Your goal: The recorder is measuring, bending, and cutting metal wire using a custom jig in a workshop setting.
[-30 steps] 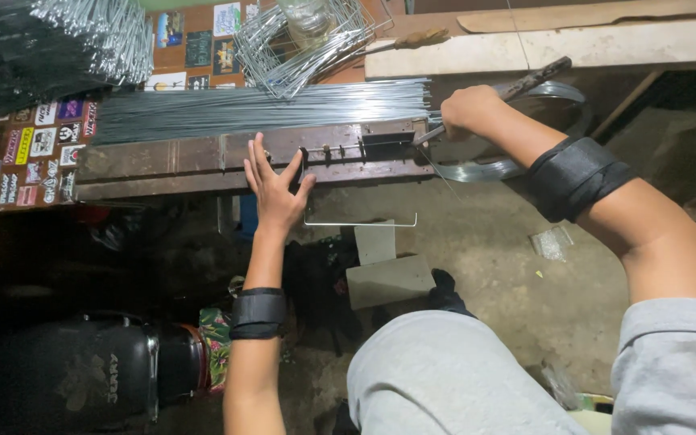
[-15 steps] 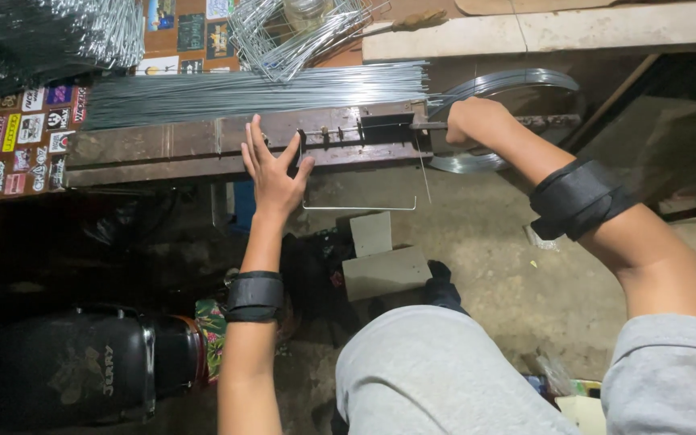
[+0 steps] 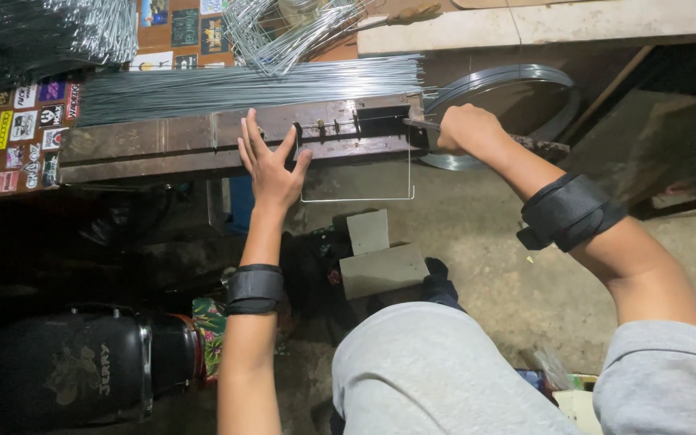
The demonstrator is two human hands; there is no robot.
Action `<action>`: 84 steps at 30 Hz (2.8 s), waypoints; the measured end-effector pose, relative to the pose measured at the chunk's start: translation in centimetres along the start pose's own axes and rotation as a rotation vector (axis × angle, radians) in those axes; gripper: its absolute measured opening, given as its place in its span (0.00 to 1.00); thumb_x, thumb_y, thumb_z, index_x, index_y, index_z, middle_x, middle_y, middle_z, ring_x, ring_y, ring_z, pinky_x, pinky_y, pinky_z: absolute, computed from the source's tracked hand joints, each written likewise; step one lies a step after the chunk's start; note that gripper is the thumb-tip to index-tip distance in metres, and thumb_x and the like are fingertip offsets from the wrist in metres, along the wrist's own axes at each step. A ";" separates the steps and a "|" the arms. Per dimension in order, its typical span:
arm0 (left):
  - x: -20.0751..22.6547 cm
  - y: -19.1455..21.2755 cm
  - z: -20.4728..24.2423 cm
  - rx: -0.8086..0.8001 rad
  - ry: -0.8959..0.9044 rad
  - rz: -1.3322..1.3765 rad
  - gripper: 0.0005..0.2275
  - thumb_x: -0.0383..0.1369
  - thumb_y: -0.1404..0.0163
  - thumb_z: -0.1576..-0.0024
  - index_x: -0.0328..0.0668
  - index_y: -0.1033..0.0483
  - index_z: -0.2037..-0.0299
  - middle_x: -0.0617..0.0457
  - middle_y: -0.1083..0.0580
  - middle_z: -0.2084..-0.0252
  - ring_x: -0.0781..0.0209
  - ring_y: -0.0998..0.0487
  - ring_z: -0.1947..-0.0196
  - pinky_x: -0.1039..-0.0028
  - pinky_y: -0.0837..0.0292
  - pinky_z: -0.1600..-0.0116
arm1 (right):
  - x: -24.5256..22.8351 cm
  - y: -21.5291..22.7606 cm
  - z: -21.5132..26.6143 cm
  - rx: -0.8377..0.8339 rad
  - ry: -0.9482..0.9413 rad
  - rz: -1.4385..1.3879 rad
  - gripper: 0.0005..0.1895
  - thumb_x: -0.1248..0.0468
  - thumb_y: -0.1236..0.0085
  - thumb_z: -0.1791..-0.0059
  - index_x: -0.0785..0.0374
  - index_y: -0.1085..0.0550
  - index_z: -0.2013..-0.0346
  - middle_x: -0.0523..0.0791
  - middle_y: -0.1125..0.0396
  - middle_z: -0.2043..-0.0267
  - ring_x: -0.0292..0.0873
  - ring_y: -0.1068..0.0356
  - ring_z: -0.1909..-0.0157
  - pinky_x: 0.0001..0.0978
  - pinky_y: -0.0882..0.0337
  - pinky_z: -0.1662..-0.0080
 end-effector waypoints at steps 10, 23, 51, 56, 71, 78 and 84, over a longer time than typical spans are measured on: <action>-0.2 -0.2 0.1 -0.003 0.015 -0.015 0.23 0.53 0.45 0.38 0.50 0.19 0.39 0.42 0.61 0.19 0.39 0.63 0.20 0.46 0.66 0.21 | 0.5 -0.3 -0.2 0.052 0.053 -0.005 0.14 0.64 0.45 0.57 0.74 0.20 0.67 0.65 0.27 0.63 0.66 0.24 0.57 0.52 0.24 0.54; -0.2 -0.2 -0.1 -0.003 0.012 -0.025 0.22 0.49 0.42 0.40 0.50 0.19 0.40 0.40 0.59 0.20 0.37 0.61 0.20 0.45 0.65 0.22 | 1.6 -0.4 -1.0 0.064 0.177 0.066 0.15 0.60 0.41 0.58 0.73 0.21 0.69 0.64 0.27 0.65 0.66 0.24 0.59 0.54 0.24 0.56; 2.6 1.3 -1.5 -0.003 0.044 -0.161 0.29 0.50 0.42 0.41 0.53 0.30 0.30 0.44 0.53 0.21 0.36 0.63 0.21 0.31 0.76 0.27 | -1.6 -3.3 4.2 -0.335 0.246 -1.019 0.07 0.67 0.44 0.55 0.67 0.20 0.67 0.44 0.21 0.66 0.30 0.42 0.80 0.26 0.42 0.76; 3.2 0.6 -2.7 0.059 -0.070 -0.166 0.26 0.40 0.43 0.39 0.49 0.32 0.30 0.44 0.39 0.27 0.39 0.48 0.25 0.28 0.74 0.29 | -1.7 -1.9 3.3 -0.184 0.519 -0.967 0.11 0.67 0.50 0.52 0.65 0.20 0.62 0.44 0.20 0.65 0.31 0.33 0.70 0.27 0.35 0.66; 7.4 2.1 0.7 -0.161 -0.057 0.208 0.17 0.31 0.46 0.39 0.45 0.27 0.39 0.46 0.19 0.62 0.48 0.17 0.64 0.62 0.23 0.61 | -3.5 8.4 2.7 0.403 0.559 -0.484 0.18 0.49 0.38 0.46 0.62 0.19 0.60 0.52 0.28 0.68 0.55 0.30 0.68 0.46 0.32 0.64; 5.6 -2.8 4.6 -0.465 0.151 0.508 0.14 0.33 0.51 0.35 0.40 0.28 0.41 0.45 0.18 0.65 0.53 0.16 0.69 0.66 0.23 0.60 | -3.0 5.0 -0.6 0.340 0.399 -0.332 0.18 0.46 0.36 0.51 0.57 0.18 0.60 0.54 0.26 0.65 0.62 0.27 0.60 0.53 0.29 0.59; 4.6 -4.8 6.3 -0.527 0.356 0.725 0.11 0.31 0.60 0.33 0.36 0.30 0.44 0.45 0.21 0.70 0.58 0.16 0.74 0.71 0.21 0.67 | -3.4 3.6 -1.2 0.465 0.463 -0.331 0.15 0.50 0.34 0.53 0.59 0.18 0.62 0.52 0.25 0.61 0.63 0.27 0.59 0.55 0.30 0.62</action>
Point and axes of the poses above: each hand's wrist, its own z-axis away from the middle knuckle, its own y-axis out of the back of the hand, x = y × z, the point moved 2 cm from there along -z, towards the middle knuckle
